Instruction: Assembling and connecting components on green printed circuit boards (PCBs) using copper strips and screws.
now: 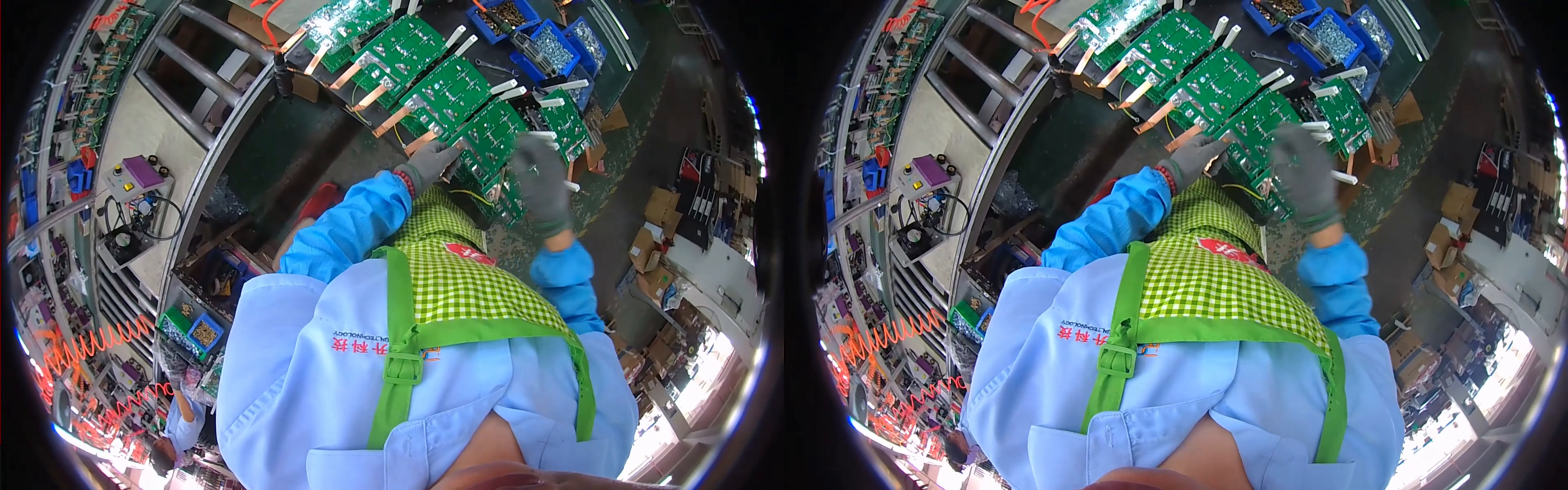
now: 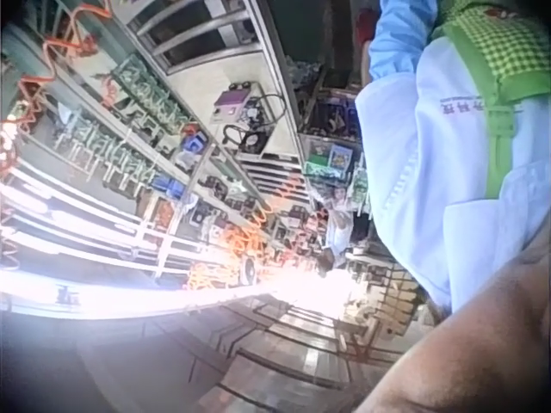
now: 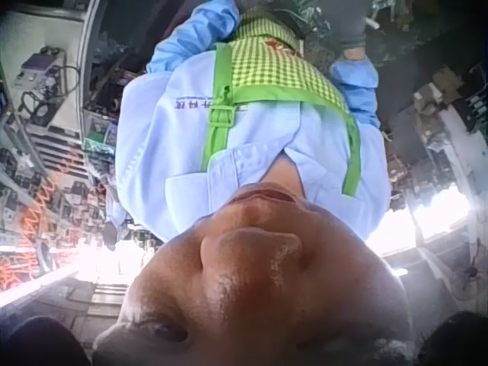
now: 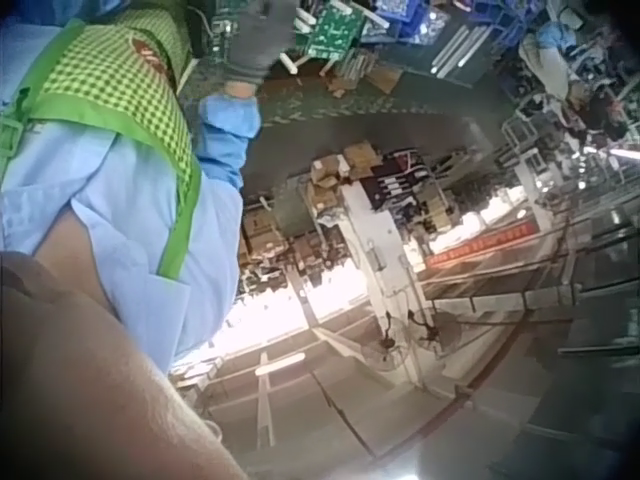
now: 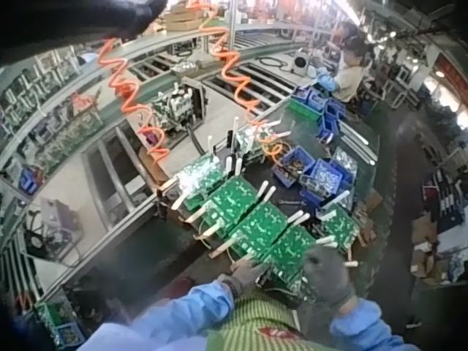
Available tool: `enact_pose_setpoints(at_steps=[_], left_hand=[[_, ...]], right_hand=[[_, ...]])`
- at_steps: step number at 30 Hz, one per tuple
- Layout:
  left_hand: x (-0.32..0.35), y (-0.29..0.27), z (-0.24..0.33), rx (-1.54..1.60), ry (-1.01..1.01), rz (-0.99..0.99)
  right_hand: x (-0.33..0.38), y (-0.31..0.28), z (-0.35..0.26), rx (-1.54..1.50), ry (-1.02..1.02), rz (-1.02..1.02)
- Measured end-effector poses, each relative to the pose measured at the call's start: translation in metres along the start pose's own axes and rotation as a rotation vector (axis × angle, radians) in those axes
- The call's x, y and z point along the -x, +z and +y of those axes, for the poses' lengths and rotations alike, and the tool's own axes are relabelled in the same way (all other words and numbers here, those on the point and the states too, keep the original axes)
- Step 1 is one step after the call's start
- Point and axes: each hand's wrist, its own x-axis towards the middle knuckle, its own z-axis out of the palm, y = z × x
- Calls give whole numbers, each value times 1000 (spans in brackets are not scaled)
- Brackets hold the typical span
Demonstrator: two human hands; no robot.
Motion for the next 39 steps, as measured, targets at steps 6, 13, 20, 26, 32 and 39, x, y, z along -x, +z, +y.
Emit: enact_pose_setpoints(at_steps=[6, 13, 20, 26, 32, 39], left_hand=[[5, -6, 11, 122, -73, 44], [20, 4, 35, -189, -219, 139], [16, 6, 5, -20, -320, 236], [6, -4, 6, 11, -398, 165], [8, -4, 19, 87, -403, 153], [15, 12, 40, 57, -430, 179]], right_hand=[[-113, -144, 111, 301, 155, 337], [-167, -137, 345, 393, 17, -214], [-174, -86, 380, 836, 293, -479], [-170, -103, 371, 713, 374, -448], [-168, -105, 393, 662, 335, -377], [-212, -120, 355, 493, 235, -69]])
